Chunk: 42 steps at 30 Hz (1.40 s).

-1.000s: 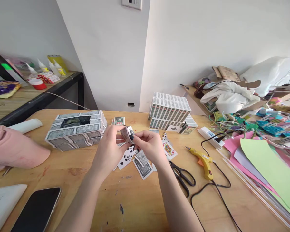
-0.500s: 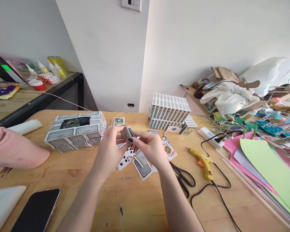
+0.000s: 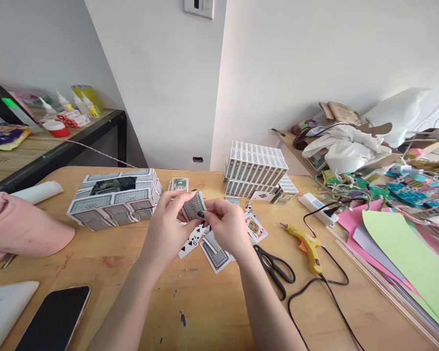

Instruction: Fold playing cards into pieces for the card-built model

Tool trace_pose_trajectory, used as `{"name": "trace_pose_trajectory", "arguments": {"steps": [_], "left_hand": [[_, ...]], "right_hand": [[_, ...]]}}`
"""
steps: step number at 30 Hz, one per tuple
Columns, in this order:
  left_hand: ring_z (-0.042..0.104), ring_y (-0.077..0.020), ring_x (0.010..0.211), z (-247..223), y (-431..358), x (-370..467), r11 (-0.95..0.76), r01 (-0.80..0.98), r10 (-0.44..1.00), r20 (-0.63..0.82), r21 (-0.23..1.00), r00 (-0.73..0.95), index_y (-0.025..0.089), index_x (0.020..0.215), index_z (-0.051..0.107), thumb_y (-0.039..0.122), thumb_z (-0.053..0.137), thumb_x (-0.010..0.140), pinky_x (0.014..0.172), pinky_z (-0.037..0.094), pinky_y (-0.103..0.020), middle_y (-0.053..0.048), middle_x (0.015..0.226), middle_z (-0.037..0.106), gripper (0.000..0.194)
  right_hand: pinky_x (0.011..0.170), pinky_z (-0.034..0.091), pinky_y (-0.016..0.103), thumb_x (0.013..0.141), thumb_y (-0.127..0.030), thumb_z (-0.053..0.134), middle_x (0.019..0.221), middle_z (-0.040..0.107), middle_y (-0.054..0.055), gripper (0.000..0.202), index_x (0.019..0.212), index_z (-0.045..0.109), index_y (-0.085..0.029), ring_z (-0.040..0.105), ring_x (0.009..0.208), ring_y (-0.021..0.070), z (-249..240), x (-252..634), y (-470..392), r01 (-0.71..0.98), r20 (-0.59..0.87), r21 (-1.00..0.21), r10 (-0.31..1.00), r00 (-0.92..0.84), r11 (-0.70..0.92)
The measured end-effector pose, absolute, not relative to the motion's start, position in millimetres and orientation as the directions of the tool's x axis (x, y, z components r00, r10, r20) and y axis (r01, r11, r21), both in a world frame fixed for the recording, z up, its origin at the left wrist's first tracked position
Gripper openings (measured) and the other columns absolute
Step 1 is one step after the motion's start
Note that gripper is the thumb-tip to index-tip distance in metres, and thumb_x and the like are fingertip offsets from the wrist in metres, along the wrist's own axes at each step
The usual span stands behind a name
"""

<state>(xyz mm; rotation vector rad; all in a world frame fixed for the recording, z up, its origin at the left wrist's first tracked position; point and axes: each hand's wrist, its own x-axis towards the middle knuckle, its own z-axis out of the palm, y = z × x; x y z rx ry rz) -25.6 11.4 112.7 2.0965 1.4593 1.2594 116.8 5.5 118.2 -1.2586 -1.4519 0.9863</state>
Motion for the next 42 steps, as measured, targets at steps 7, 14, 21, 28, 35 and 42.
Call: {"name": "trace_pose_trajectory", "arguments": {"steps": [7, 14, 21, 28, 35, 42], "left_hand": [[0.060, -0.0175, 0.076, 120, 12, -34, -0.192, 0.400, 0.981, 0.158, 0.896, 0.117, 0.026, 0.121, 0.046, 0.037, 0.058, 0.078, 0.063, 0.051, -0.030, -0.005, 0.100, 0.061, 0.045], [0.048, -0.0120, 0.050, 121, 3, -13, -0.137, 0.454, 0.990, 0.104, 0.881, 0.096, 0.020, 0.081, 0.048, 0.043, 0.036, 0.088, 0.047, 0.036, -0.022, 0.004, 0.057, 0.049, 0.027], [0.032, -0.0085, 0.042, 117, -5, 1, -0.119, 0.602, 0.940, 0.284, 0.790, -0.187, 0.020, 0.055, 0.034, 0.041, 0.039, 0.085, 0.044, 0.025, -0.022, 0.006, 0.042, 0.033, 0.037], [0.027, -0.0075, 0.044, 119, -5, -1, -0.188, 0.614, 0.901, 0.383, 0.767, -0.203, 0.019, 0.048, 0.026, 0.036, 0.045, 0.083, 0.044, 0.023, -0.022, 0.005, 0.043, 0.027, 0.043], [0.032, -0.0085, 0.048, 101, 9, -6, -0.095, 0.359, 0.972, 0.165, 0.929, -0.170, 0.019, 0.052, 0.034, 0.039, 0.045, 0.081, 0.043, 0.027, -0.020, 0.004, 0.049, 0.031, 0.038], [0.038, -0.0115, 0.041, 61, -2, 10, 0.128, 0.160, 0.981, -0.101, 0.979, -0.168, 0.020, 0.050, 0.037, 0.043, 0.041, 0.081, 0.041, 0.030, -0.023, 0.003, 0.042, 0.038, 0.039]], "right_hand": [[0.046, 0.041, 0.021, 0.075, -0.026, 0.059, 0.051, 0.055, -0.004, 0.010, 0.076, 0.053, -0.017, 0.050, 0.043, 0.0091, 118, 123, 12, -0.069, -0.030, -0.997, 0.996, -0.084, -0.035], [0.039, 0.030, 0.020, 0.086, -0.052, 0.037, 0.049, 0.045, -0.005, 0.040, 0.061, 0.040, -0.021, 0.044, 0.040, 0.0095, 115, 102, 6, 0.242, 0.050, -0.970, 0.992, 0.114, 0.021], [0.046, 0.026, 0.023, 0.091, -0.041, 0.032, 0.052, 0.044, -0.004, 0.036, 0.060, 0.030, -0.022, 0.036, 0.046, 0.0105, 110, 85, 0, 0.475, 0.252, -0.869, 0.949, 0.191, 0.136], [0.047, 0.025, 0.024, 0.091, -0.037, 0.030, 0.051, 0.042, -0.003, 0.032, 0.062, 0.033, -0.023, 0.035, 0.045, 0.0111, 102, 79, -1, 0.546, 0.331, -0.821, 0.918, 0.219, 0.166], [0.041, 0.023, 0.024, 0.088, -0.050, 0.031, 0.042, 0.031, -0.005, 0.046, 0.052, 0.025, -0.023, 0.033, 0.038, 0.0099, 92, 81, 8, 0.322, 0.149, -0.945, 0.955, 0.257, 0.061], [0.034, 0.023, 0.022, 0.086, -0.059, 0.029, 0.039, 0.032, -0.006, 0.048, 0.054, 0.029, -0.023, 0.034, 0.033, 0.0098, 56, 91, -5, 0.092, -0.077, -0.991, 0.979, 0.189, -0.095]]}}
